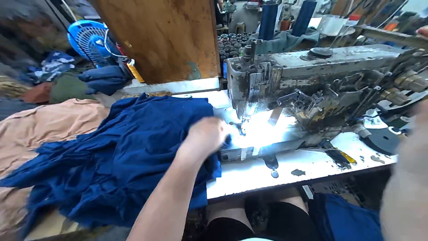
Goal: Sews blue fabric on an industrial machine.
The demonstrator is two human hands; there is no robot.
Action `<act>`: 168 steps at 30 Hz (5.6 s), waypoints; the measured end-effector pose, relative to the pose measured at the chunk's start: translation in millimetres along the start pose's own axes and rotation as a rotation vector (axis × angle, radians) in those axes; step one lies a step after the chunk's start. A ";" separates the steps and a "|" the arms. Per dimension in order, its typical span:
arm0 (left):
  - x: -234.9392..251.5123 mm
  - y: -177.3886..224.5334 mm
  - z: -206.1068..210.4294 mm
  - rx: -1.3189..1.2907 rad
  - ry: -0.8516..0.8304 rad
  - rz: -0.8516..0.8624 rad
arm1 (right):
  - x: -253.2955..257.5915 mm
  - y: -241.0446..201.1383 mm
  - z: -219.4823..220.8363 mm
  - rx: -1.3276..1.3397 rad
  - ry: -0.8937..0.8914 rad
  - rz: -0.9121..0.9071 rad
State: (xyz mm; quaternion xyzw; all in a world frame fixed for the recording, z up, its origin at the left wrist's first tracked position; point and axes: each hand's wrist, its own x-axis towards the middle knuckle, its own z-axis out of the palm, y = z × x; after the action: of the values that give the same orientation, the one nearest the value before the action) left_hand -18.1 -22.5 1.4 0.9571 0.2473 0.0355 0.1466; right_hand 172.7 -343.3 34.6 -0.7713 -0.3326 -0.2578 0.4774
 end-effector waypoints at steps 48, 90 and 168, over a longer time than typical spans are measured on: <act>-131.3 -112.7 44.6 0.044 0.531 0.538 | -151.0 -86.0 177.2 0.207 -0.773 -0.447; 119.6 -29.1 68.8 0.023 0.373 0.483 | -141.1 -23.7 164.3 0.698 -0.596 0.223; -35.8 -18.3 52.1 0.321 0.342 0.896 | -154.3 -12.4 131.3 0.569 -0.615 -0.134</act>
State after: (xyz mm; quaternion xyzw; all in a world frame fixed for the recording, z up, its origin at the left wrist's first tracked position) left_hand -50.5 -38.2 -53.7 0.9602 -0.1652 0.2126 -0.0747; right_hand 74.2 -261.3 -122.7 -0.6265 -0.5670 0.0560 0.5318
